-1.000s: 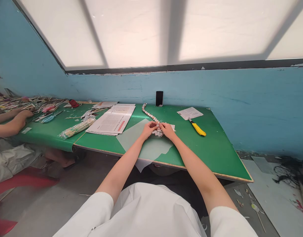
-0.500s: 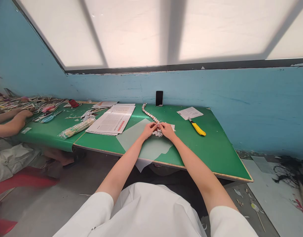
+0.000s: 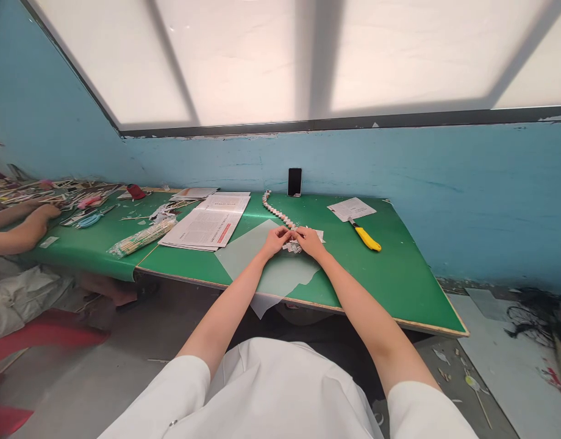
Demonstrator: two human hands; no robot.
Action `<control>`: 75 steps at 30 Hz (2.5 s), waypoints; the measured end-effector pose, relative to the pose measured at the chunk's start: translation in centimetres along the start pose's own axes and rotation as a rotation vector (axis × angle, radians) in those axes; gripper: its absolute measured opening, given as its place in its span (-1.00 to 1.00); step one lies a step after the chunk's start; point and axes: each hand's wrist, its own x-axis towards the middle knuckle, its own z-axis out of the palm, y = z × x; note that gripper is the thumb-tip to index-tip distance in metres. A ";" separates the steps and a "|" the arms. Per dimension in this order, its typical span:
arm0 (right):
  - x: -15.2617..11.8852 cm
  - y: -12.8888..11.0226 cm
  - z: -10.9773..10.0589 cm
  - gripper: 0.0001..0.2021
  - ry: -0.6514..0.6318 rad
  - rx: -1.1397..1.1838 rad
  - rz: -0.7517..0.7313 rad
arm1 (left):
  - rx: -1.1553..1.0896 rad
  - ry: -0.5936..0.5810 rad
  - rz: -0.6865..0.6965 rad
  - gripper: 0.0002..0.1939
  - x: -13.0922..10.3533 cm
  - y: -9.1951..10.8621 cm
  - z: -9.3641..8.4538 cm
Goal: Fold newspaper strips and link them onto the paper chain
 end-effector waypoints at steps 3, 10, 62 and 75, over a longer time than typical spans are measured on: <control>0.0 -0.1 0.1 -0.50 0.035 -0.027 -0.005 | -0.037 -0.018 -0.036 -0.52 0.0 0.1 0.1; 0.0 -0.1 0.1 -0.47 0.208 -0.025 0.110 | -0.034 -0.061 -0.130 -0.58 0.0 0.3 0.2; 0.0 -0.9 -0.7 -0.67 0.390 0.232 0.092 | -0.481 0.058 -0.120 -0.56 0.3 0.3 -0.2; 0.0 -2.0 -0.8 -0.74 0.374 0.156 0.038 | -0.659 -0.100 -0.297 -0.63 -0.1 1.7 -0.7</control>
